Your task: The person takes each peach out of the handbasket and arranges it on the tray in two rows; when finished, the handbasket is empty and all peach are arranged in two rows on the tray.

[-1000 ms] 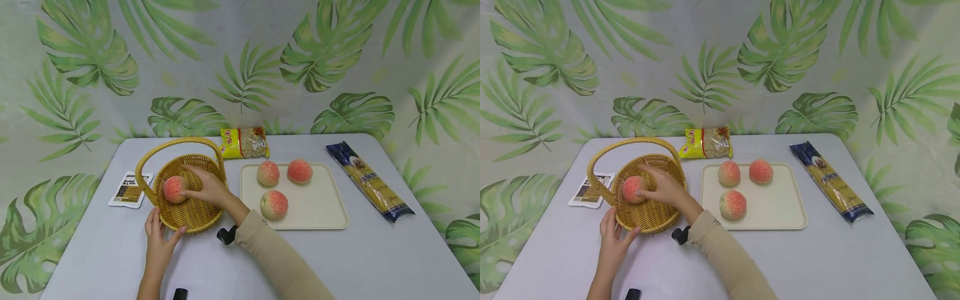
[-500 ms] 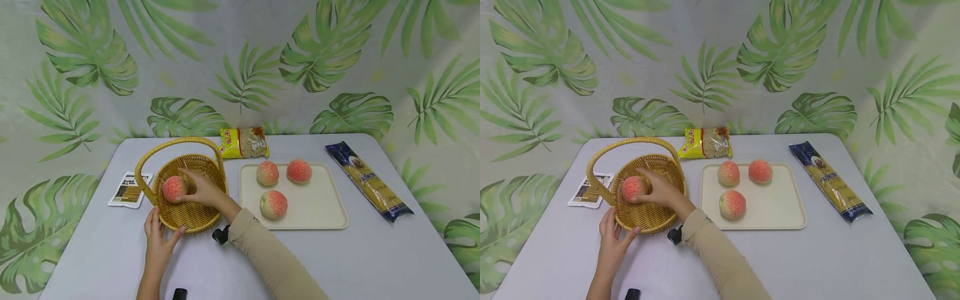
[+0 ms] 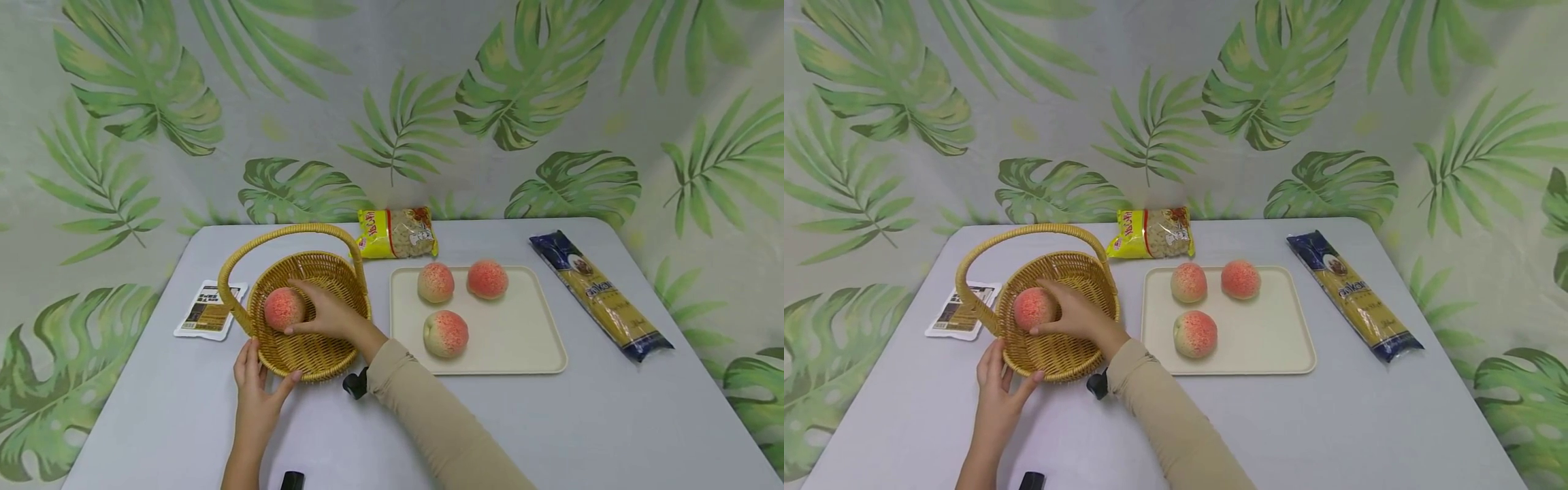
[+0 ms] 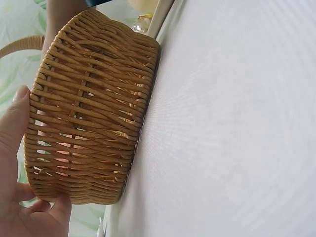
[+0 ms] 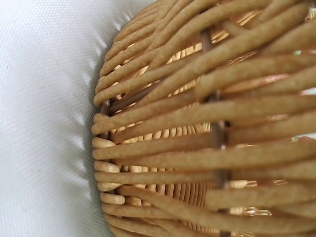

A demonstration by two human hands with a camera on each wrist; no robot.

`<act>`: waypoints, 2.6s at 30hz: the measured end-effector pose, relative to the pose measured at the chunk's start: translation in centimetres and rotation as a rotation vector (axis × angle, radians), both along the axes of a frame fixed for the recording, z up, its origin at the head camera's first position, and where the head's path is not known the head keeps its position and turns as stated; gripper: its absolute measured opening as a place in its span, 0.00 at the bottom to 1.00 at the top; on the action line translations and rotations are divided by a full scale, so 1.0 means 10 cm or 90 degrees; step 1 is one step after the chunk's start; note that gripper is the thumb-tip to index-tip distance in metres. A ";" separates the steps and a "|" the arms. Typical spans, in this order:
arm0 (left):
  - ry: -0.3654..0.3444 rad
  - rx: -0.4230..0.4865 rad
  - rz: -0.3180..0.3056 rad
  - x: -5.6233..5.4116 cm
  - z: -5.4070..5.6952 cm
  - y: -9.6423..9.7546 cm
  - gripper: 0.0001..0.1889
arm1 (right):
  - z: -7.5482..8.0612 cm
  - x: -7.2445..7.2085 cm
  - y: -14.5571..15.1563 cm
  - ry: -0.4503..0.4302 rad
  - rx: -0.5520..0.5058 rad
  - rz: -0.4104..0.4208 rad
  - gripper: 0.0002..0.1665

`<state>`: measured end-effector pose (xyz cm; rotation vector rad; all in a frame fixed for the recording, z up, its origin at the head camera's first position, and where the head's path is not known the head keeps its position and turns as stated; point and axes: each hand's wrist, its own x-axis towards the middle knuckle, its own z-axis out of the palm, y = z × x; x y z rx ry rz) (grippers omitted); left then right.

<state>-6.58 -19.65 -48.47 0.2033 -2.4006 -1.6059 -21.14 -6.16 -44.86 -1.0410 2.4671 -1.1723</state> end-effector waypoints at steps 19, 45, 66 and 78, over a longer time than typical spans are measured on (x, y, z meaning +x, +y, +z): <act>0.004 0.003 -0.002 0.01 0.01 0.01 0.49 | -0.05 0.03 -0.07 -0.047 0.027 -0.005 0.50; 0.032 0.000 -0.003 0.01 0.04 0.02 0.48 | -0.03 0.10 -0.09 -0.042 0.000 0.025 0.39; 0.019 -0.007 0.006 0.01 0.03 0.00 0.49 | 0.52 0.40 0.87 0.091 -0.239 -0.050 0.41; 0.007 -0.005 0.000 0.00 0.03 0.01 0.49 | 0.69 0.71 1.83 0.203 -0.325 -0.182 0.41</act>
